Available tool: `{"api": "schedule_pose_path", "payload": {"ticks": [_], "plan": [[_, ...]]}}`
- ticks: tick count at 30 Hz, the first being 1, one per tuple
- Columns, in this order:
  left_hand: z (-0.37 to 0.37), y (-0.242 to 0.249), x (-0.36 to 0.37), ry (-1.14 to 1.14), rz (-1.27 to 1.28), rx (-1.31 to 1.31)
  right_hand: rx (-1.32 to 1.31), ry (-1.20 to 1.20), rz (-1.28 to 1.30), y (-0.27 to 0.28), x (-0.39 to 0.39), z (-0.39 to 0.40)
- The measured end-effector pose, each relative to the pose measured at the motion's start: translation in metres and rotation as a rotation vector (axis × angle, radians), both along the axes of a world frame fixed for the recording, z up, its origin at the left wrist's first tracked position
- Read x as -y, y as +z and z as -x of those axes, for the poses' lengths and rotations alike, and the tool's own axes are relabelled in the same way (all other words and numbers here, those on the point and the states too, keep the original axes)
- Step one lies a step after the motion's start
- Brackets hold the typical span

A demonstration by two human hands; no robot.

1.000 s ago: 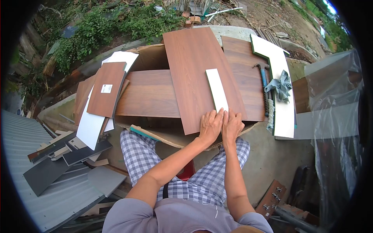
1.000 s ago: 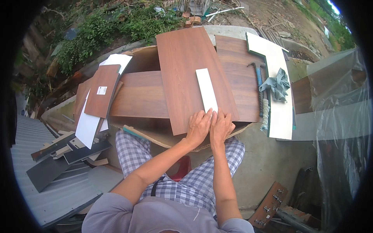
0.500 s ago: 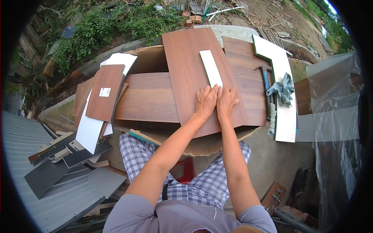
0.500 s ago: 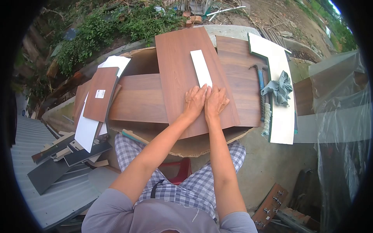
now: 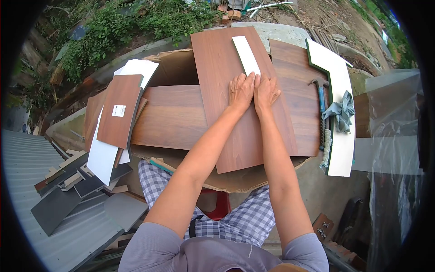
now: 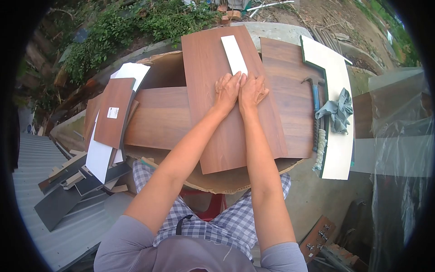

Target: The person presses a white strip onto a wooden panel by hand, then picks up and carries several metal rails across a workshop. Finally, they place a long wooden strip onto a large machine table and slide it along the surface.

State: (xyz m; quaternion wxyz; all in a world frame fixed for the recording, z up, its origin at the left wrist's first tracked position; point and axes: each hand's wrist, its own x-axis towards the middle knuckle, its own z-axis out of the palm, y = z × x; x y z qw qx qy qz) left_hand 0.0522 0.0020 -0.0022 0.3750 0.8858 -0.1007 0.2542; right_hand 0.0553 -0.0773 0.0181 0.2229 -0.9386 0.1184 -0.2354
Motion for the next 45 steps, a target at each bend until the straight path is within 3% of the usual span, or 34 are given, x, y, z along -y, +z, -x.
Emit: {"api": "schedule_pose_path", "payload": {"ticks": [5, 16, 19, 23, 30, 37, 45], "plan": [[-0.026, -0.001, -0.004, 0.033, -0.01, 0.0, -0.09, 0.007, 0.008, -0.001, -0.003, -0.029], [-0.068, -0.005, -0.011, 0.032, 0.004, 0.006, 0.068, 0.019, 0.036, -0.005, -0.012, -0.071], [-0.075, -0.004, -0.012, 0.036, 0.019, -0.002, -0.075, 0.03, -0.016, 0.0, -0.011, -0.078], [-0.072, -0.001, -0.012, 0.042, 0.012, 0.013, -0.017, 0.092, 0.003, 0.002, -0.007, -0.073], [0.044, 0.024, -0.014, -0.027, 0.079, 0.103, 0.058, 0.144, -0.014, 0.026, -0.004, 0.042], [0.189, 0.017, -0.016, -0.145, 0.058, -0.02, -0.062, 0.085, -0.011, 0.023, -0.001, 0.193], [0.189, 0.005, -0.018, -0.142, -0.031, -0.065, -0.061, 0.048, 0.068, 0.002, -0.002, 0.195]]}}
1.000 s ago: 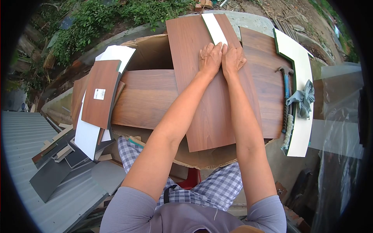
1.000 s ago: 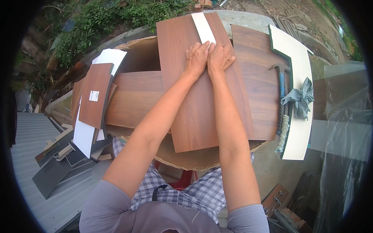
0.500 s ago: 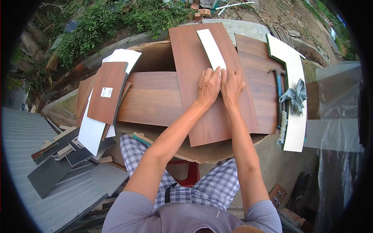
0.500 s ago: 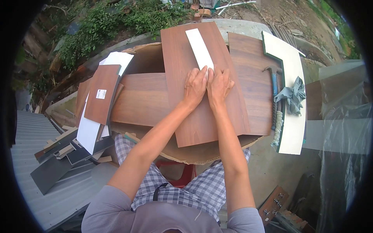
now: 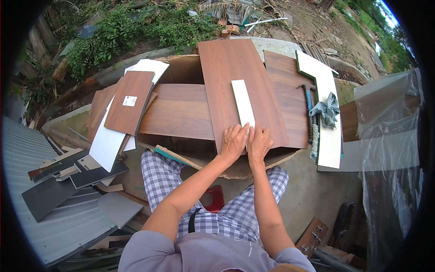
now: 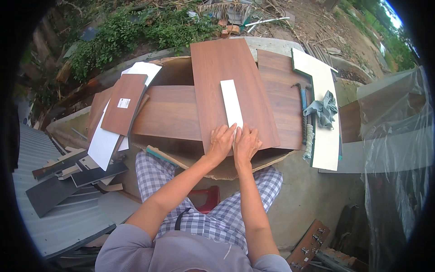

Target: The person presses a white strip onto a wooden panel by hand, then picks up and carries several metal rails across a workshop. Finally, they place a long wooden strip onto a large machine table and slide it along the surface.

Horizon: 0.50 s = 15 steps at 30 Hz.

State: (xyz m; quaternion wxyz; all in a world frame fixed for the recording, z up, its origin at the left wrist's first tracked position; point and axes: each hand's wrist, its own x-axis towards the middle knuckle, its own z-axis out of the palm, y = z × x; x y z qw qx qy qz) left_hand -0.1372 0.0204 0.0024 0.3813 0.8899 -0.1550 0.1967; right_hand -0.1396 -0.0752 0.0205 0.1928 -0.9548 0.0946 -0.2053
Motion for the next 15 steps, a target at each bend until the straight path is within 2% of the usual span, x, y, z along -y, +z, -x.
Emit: {"api": "schedule_pose_path", "payload": {"ticks": [8, 11, 15], "plan": [[-0.07, -0.011, -0.01, 0.106, -0.007, 0.029, 0.083, 0.005, 0.011, -0.01, -0.016, -0.074], [-0.094, -0.008, -0.015, 0.124, -0.016, 0.051, -0.074, 0.008, -0.026, 0.0, -0.021, -0.097], [-0.127, -0.01, -0.02, 0.124, -0.004, 0.031, -0.064, 0.018, -0.035, -0.001, -0.027, -0.13]]}}
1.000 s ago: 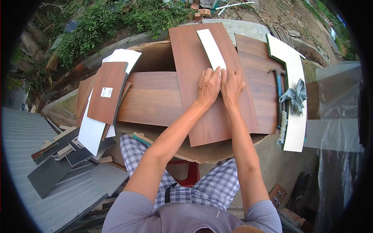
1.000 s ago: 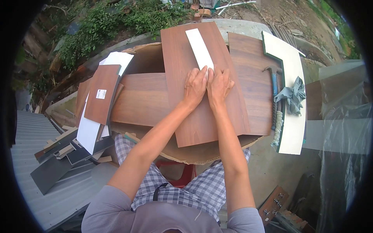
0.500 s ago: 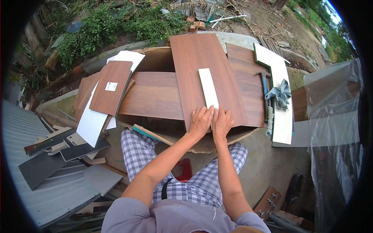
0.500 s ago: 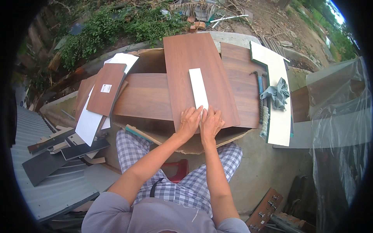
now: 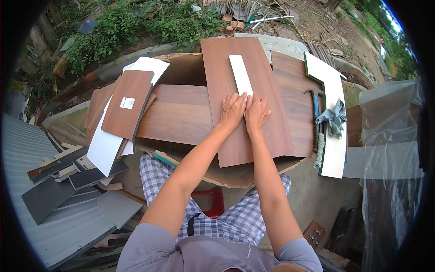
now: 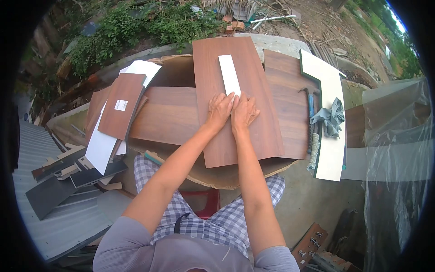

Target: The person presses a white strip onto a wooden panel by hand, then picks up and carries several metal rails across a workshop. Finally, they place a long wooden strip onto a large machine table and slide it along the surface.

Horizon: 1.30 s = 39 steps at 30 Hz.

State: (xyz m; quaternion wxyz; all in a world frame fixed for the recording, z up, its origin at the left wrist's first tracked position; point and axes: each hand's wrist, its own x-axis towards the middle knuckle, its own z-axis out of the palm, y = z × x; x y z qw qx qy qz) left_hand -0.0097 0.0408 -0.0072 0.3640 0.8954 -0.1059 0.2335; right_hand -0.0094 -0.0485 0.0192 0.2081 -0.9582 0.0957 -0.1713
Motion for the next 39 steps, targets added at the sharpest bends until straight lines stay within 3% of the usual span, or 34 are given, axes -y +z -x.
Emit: {"api": "schedule_pose_path", "payload": {"ticks": [26, 33, 36, 39], "plan": [[-0.138, 0.0, -0.024, 0.046, 0.021, 0.01, 0.164, 0.0, -0.029, -0.012, -0.027, -0.143], [-0.118, 0.002, -0.02, 0.002, 0.048, 0.073, 0.067, 0.002, -0.036, 0.001, -0.02, -0.117], [-0.081, 0.009, -0.009, -0.05, 0.131, 0.144, 0.164, 0.011, -0.029, 0.005, -0.006, -0.079], [-0.02, 0.025, -0.001, -0.064, 0.149, 0.167, 0.084, 0.037, -0.039, 0.026, 0.003, -0.016]]}}
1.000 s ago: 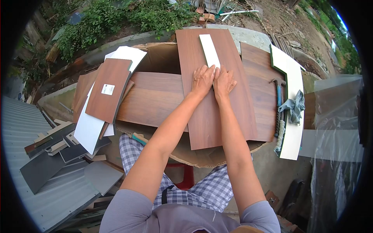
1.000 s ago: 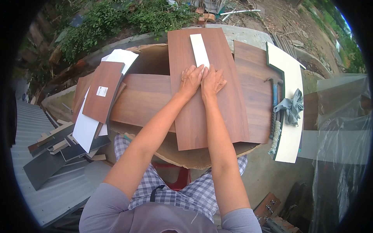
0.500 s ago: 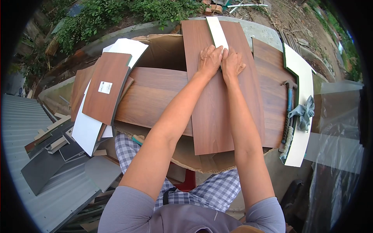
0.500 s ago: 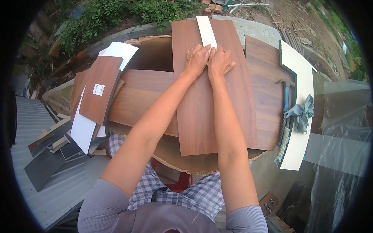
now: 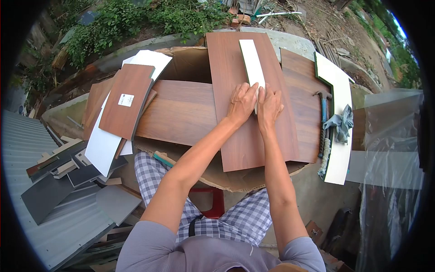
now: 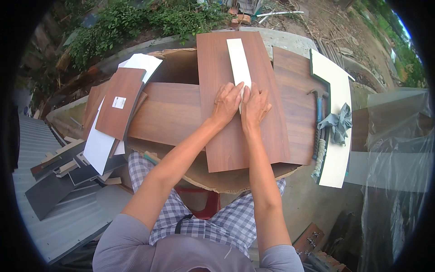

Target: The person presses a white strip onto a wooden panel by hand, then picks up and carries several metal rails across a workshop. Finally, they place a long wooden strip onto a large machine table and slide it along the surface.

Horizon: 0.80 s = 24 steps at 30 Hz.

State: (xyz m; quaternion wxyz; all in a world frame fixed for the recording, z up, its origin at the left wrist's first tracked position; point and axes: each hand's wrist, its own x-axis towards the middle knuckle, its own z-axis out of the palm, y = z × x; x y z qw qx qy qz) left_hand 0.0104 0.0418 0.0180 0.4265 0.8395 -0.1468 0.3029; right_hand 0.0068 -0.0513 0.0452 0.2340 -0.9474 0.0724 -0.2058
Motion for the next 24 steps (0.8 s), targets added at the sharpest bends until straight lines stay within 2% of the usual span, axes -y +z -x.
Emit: {"api": "schedule_pose_path", "payload": {"ticks": [6, 11, 14, 16, 24], "plan": [[0.138, 0.012, -0.001, -0.065, -0.018, -0.125, -0.087, 0.035, -0.076, 0.01, 0.005, 0.138], [0.203, 0.006, -0.008, -0.087, -0.038, -0.185, -0.153, 0.032, -0.083, 0.004, 0.002, 0.2], [0.211, -0.007, -0.01, -0.057, -0.098, -0.179, -0.095, 0.047, 0.058, -0.014, 0.0, 0.209], [0.209, -0.009, -0.012, -0.033, -0.181, -0.197, -0.087, 0.037, 0.06, -0.019, -0.003, 0.207], [0.167, -0.015, -0.02, 0.01, -0.152, -0.195, -0.072, 0.036, 0.076, -0.029, -0.012, 0.161]]}}
